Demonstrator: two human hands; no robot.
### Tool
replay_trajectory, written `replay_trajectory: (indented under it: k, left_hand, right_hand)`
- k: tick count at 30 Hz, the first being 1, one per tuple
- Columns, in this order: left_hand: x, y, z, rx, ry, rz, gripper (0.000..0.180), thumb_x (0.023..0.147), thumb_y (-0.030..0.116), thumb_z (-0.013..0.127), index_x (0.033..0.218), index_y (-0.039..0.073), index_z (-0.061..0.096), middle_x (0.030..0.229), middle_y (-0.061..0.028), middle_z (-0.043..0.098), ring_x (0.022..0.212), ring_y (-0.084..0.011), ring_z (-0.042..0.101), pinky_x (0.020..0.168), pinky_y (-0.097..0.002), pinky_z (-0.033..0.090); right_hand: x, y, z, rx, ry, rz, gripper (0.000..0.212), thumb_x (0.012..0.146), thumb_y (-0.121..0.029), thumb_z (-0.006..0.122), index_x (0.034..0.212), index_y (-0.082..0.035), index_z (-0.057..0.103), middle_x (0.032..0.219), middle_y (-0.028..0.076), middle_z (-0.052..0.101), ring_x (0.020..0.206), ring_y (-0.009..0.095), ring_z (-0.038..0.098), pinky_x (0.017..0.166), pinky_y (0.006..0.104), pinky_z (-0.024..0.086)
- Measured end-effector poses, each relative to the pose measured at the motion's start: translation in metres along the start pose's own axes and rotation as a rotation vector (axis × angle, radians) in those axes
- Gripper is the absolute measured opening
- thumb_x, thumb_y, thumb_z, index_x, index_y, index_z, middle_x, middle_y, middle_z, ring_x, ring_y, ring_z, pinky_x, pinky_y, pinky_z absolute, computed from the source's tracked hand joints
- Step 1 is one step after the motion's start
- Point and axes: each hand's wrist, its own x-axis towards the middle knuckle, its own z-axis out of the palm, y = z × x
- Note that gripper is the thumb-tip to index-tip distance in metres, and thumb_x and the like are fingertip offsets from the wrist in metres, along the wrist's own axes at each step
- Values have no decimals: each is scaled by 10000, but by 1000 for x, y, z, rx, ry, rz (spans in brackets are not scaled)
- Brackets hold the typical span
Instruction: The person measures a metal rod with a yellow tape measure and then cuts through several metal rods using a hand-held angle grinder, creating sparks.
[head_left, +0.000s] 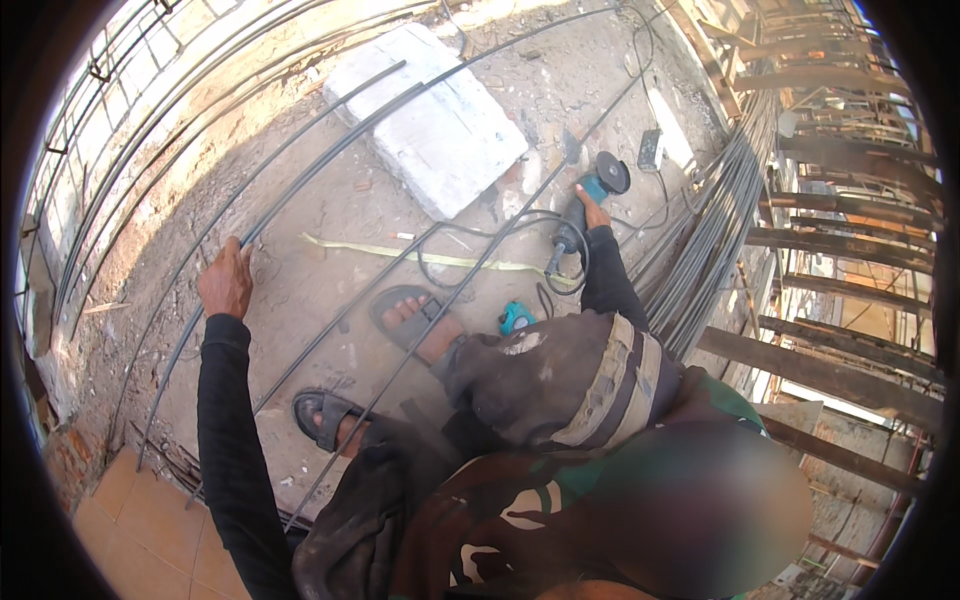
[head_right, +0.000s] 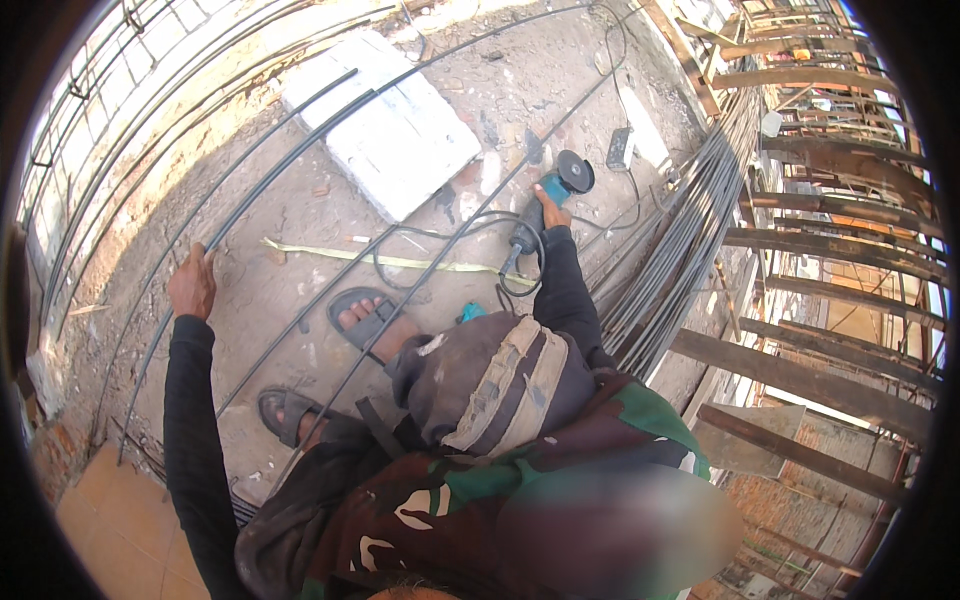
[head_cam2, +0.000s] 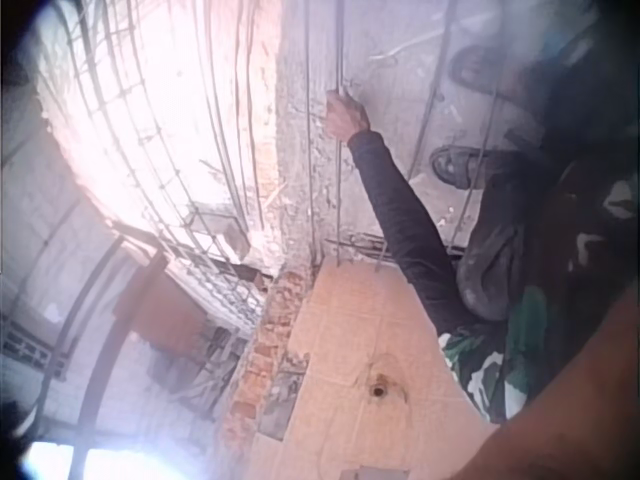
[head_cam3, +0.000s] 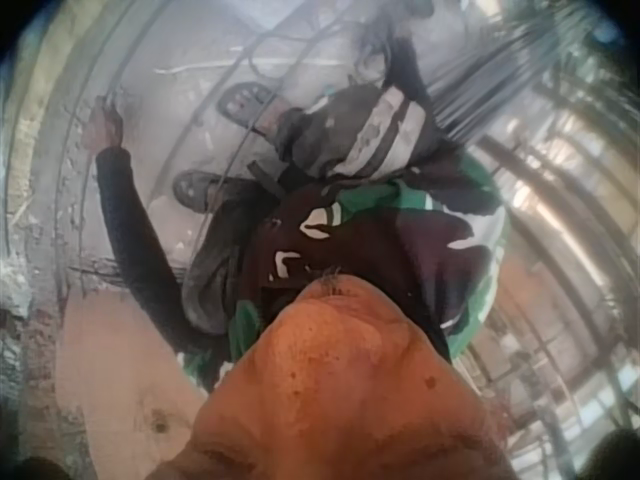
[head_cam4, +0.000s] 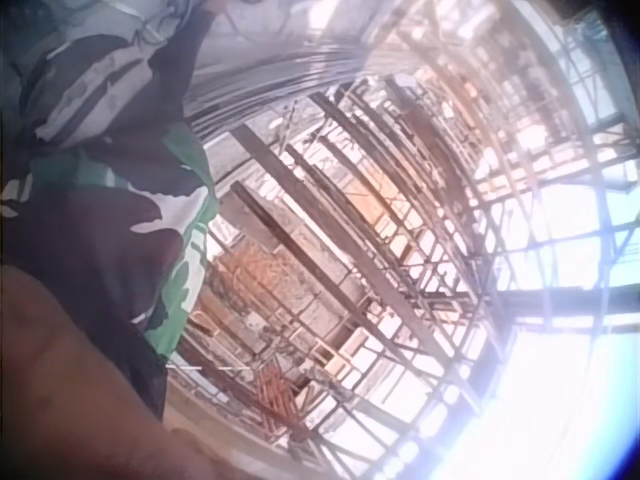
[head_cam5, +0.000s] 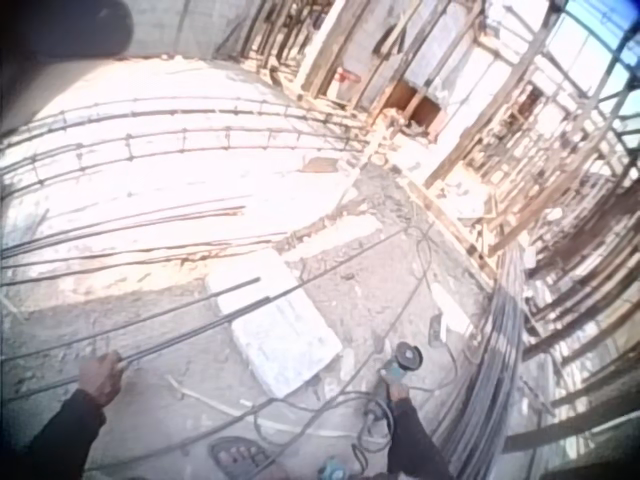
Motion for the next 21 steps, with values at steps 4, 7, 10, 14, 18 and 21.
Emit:
replay_trajectory:
  k: [4,7,10,14,18,21]
  left_hand:
    - [-4,-2,-10,-3,-10,-18,249,966,322,514,940,77,475,829,-151,650,703,-375,645,558,-470,497]
    - [-2,-3,-6,-22,8,12,260,962,325,520,924,73,470,813,-161,649,704,-380,645,565,-475,496]
    - [-4,-9,-4,-26,-3,5,275,956,334,525,906,69,469,783,-177,644,697,-386,643,575,-480,494]
    - [1,-1,-5,-60,-7,15,302,977,362,486,925,64,497,746,-180,646,690,-373,646,581,-473,494]
    - [4,1,-9,-81,-31,-25,318,938,386,539,909,71,519,772,-195,650,687,-396,641,587,-476,490]
    - [3,3,-16,-72,-42,-45,332,943,395,532,933,63,538,773,-184,661,684,-374,654,583,-468,504]
  right_hand:
    - [-41,-31,14,-374,130,-34,986,586,-659,722,1151,141,605,1173,292,618,1121,383,594,963,398,445]
    - [-45,-34,12,-559,202,-31,990,572,-688,702,1102,144,628,1164,325,610,1135,406,583,970,410,439]
    - [-61,-37,19,-516,208,-32,975,586,-689,702,1093,141,633,1144,321,621,1126,410,590,975,421,437]
    - [-48,-26,10,-541,254,-68,1017,606,-738,686,1108,144,620,1171,325,605,1131,407,587,970,419,445]
    - [-67,-34,17,-563,239,-24,997,668,-753,649,1153,116,591,1208,322,577,1125,404,588,943,438,458]
    - [-118,-63,32,-598,664,-133,779,767,-672,631,1091,35,586,1119,240,584,1051,390,596,893,459,461]
